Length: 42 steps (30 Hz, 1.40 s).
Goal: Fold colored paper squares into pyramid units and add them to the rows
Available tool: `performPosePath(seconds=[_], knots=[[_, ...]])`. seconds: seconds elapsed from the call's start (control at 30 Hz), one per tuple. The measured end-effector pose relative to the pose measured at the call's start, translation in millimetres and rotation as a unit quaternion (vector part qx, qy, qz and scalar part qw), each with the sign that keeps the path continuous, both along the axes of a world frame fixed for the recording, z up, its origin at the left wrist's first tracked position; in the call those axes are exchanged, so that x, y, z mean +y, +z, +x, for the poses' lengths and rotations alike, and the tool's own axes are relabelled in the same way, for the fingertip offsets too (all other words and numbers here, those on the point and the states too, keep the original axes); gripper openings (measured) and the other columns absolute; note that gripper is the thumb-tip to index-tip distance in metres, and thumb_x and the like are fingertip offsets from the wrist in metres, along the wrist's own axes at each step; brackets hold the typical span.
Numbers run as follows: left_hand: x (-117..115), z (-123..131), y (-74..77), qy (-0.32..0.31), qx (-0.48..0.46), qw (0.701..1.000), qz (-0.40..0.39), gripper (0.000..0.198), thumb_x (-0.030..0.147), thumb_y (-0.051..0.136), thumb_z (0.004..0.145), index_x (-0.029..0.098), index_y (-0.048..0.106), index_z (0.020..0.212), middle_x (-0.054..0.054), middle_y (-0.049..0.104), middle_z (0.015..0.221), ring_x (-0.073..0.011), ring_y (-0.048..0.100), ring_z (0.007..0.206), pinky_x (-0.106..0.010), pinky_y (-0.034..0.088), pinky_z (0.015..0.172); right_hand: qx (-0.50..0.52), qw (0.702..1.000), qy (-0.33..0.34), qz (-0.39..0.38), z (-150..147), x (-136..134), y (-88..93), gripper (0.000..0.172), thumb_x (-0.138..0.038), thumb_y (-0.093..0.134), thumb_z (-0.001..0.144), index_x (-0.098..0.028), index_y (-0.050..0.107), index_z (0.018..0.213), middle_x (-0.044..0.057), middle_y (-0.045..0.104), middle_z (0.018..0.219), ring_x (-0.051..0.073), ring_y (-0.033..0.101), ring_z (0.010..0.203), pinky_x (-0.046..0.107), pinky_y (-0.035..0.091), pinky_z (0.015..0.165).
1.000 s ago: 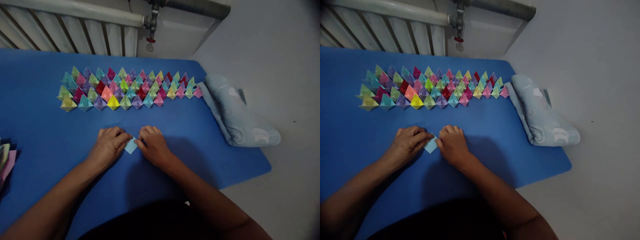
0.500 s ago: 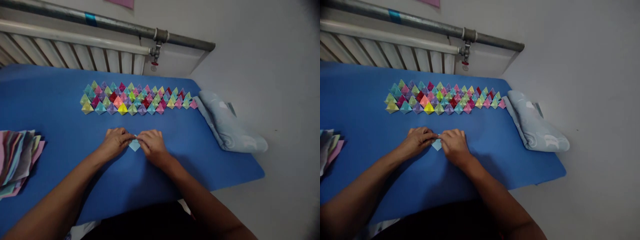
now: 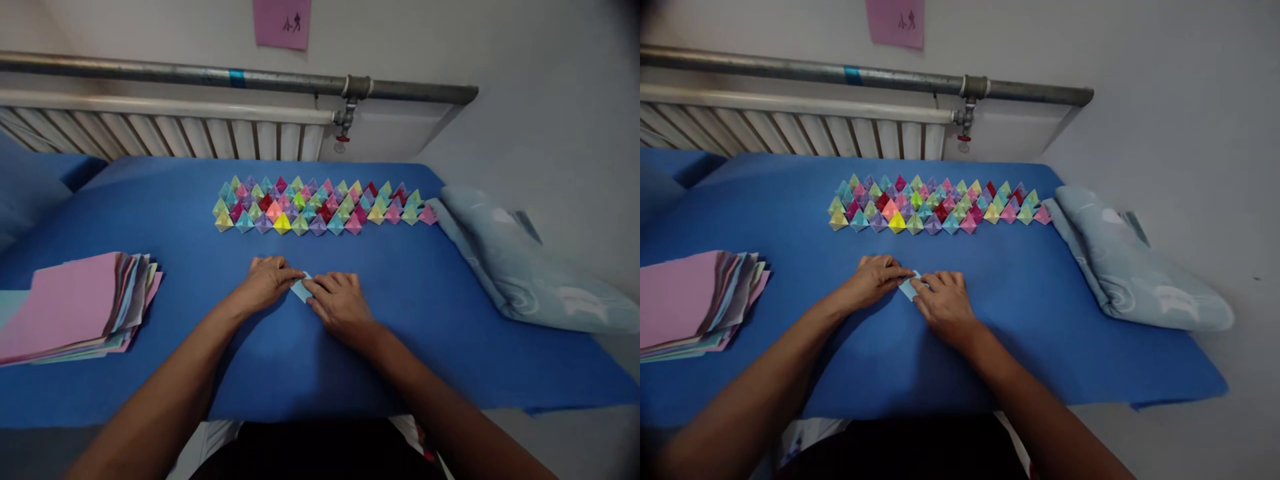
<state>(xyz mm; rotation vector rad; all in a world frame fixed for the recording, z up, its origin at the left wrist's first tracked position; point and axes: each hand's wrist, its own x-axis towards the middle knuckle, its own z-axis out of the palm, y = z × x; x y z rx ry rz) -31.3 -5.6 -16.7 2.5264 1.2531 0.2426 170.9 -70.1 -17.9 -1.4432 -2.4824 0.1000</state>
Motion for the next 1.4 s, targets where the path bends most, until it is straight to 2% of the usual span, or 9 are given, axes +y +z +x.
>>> performPosePath(seconds=[0.13,0.3,0.43,0.7,0.87,0.97,1.1,1.27,1.4], knots=[[-2,-4,0.5,-0.007,0.015,1.000,0.025,0.032,0.030,0.048,0.097,0.037,0.066,0.122,-0.004,0.063,0.099,-0.0197,0.056,0.093,-0.037,0.034,0.082,-0.001,1.000,-0.002,-0.002,-1,0,0.1,0.030,-0.032,0.052,0.097,-0.025,0.064,0.124,0.007,0.068,0.120,0.026,0.052,0.106,0.043,0.029,0.088],[-14,-5,1.5,-0.016,0.030,0.993,0.115,0.033,0.028,0.049,0.097,0.036,0.066,0.123,-0.005,0.065,0.097,-0.0202,0.056,0.086,-0.038,0.038,0.080,-0.020,1.000,0.002,-0.004,-1,-2,3.9,0.030,-0.033,0.053,0.097,-0.024,0.064,0.124,0.007,0.068,0.119,0.027,0.051,0.106,0.043,0.031,0.086],[-26,2,0.5,-0.030,-0.030,0.983,0.178,0.035,0.017,0.043,0.096,0.025,0.068,0.119,-0.011,0.068,0.115,-0.0241,0.058,0.105,-0.042,0.041,0.089,-0.032,0.999,0.003,0.015,-2,-4,7.0,0.030,-0.034,0.052,0.097,-0.023,0.064,0.123,0.007,0.068,0.116,0.027,0.053,0.105,0.042,0.033,0.085],[-27,11,2.3,-0.059,-0.004,0.991,0.119,0.033,0.017,0.040,0.094,0.022,0.069,0.109,-0.011,0.072,0.110,-0.0230,0.065,0.095,-0.044,0.042,0.091,-0.020,1.000,0.006,0.023,3,-12,2.6,0.033,-0.037,0.055,0.096,-0.024,0.060,0.126,0.009,0.066,0.122,0.025,0.054,0.107,0.041,0.036,0.087],[-5,28,21.2,-0.046,0.059,0.995,0.060,0.029,0.024,0.046,0.093,0.023,0.070,0.109,-0.009,0.073,0.098,-0.0240,0.065,0.092,-0.040,0.039,0.088,0.140,0.987,-0.082,0.003,14,-11,-6.0,0.025,-0.029,0.053,0.097,-0.020,0.065,0.117,0.009,0.069,0.116,0.020,0.060,0.107,0.036,0.042,0.092],[12,39,34.5,-0.055,0.095,0.994,0.016,0.023,0.024,0.057,0.085,0.024,0.073,0.100,-0.007,0.073,0.096,-0.0241,0.065,0.089,-0.038,0.040,0.084,0.255,0.960,-0.116,0.004,18,-6,-10.1,0.021,-0.022,0.050,0.096,-0.018,0.067,0.108,0.008,0.070,0.108,0.017,0.063,0.104,0.030,0.046,0.092],[29,50,47.3,-0.049,0.143,0.988,-0.032,0.014,0.022,0.065,0.071,0.021,0.073,0.082,-0.008,0.070,0.097,-0.0267,0.063,0.092,-0.035,0.041,0.077,0.309,0.944,-0.112,-0.001,19,-3,-11.3,0.017,-0.022,0.052,0.094,-0.019,0.068,0.100,0.006,0.070,0.102,0.016,0.063,0.099,0.029,0.048,0.091],[37,55,51.6,-0.017,0.153,0.982,-0.114,0.008,0.017,0.067,0.060,0.020,0.067,0.067,-0.001,0.065,0.069,-0.0207,0.061,0.073,-0.029,0.040,0.066,0.332,0.937,-0.109,-0.001,19,-2,-12.4,0.017,-0.022,0.052,0.093,-0.018,0.068,0.098,0.006,0.069,0.098,0.016,0.063,0.096,0.030,0.048,0.089],[34,43,51.5,0.020,0.089,0.978,-0.188,0.014,0.015,0.068,0.053,0.021,0.066,0.065,0.004,0.060,0.058,-0.0164,0.057,0.064,-0.026,0.038,0.061,0.355,0.928,-0.111,-0.008,20,-1,-15.7,0.017,-0.024,0.053,0.091,-0.019,0.068,0.096,0.006,0.068,0.097,0.017,0.062,0.093,0.031,0.048,0.089]])
